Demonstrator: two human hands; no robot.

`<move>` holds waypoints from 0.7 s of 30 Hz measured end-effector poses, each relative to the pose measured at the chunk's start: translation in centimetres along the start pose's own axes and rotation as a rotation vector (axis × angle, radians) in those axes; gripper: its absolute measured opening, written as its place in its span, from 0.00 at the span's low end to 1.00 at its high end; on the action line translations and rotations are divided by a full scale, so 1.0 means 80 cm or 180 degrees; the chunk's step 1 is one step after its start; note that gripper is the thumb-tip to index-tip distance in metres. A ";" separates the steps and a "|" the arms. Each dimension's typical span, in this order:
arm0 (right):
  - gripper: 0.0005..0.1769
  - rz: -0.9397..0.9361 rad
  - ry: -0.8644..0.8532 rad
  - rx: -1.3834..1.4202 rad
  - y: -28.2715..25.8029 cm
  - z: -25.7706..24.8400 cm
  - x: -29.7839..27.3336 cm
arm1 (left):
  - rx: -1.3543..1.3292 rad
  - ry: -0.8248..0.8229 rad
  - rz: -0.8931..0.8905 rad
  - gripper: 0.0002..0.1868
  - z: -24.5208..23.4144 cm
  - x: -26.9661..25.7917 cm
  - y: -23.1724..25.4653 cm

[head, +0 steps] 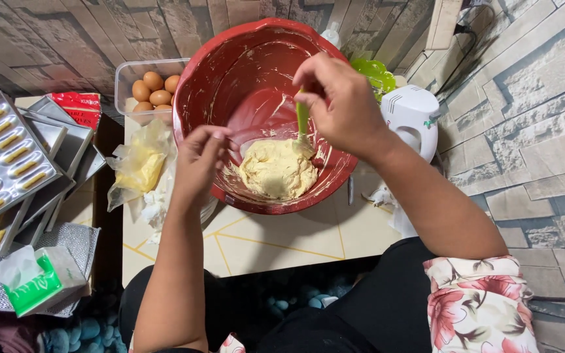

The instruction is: Cleaning a hand mixer, mixing dough in a red bowl, and scraping the bowl with a spatula.

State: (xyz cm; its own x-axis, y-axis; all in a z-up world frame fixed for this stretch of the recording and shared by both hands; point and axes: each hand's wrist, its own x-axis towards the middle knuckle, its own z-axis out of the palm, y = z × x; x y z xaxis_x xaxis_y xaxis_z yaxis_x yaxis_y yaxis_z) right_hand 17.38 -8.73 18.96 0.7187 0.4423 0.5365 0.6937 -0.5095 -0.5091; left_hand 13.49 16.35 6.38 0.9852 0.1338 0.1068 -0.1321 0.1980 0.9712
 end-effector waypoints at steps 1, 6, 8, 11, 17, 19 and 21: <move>0.08 -0.0483 0.0151 -0.0152 -0.004 0.014 -0.004 | -0.0091 -0.0373 -0.0432 0.14 0.011 -0.006 -0.002; 0.06 -0.1814 0.0361 -0.0747 -0.065 0.077 -0.057 | -0.0763 -0.0809 -0.1838 0.28 0.035 -0.021 -0.035; 0.10 -0.2196 0.0286 -0.0886 -0.067 0.093 -0.085 | -0.1207 -0.1092 -0.1873 0.24 0.052 -0.035 -0.004; 0.10 -0.2243 0.0146 -0.0667 -0.068 0.089 -0.110 | -0.1272 -0.1032 -0.1898 0.12 0.040 -0.029 -0.038; 0.08 -0.0893 0.0172 -0.0465 0.034 0.009 -0.161 | -0.0568 -0.0731 -0.1700 0.15 0.020 -0.028 -0.044; 0.08 -0.0005 0.0097 -0.0443 0.089 -0.001 -0.193 | -0.0626 -0.0696 -0.1641 0.15 0.017 -0.027 -0.048; 0.08 0.0906 0.0021 -0.0422 0.131 -0.001 -0.220 | -0.0685 -0.0671 -0.1605 0.14 0.019 -0.030 -0.045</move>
State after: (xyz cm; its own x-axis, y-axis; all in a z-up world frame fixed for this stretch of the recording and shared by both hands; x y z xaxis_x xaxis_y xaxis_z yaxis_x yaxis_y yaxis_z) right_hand 12.04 -21.90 4.22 0.8825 0.2635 0.3896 0.4520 -0.7043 -0.5474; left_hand 11.75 13.86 2.96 0.9297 -0.2197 -0.2957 0.3610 0.3829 0.8504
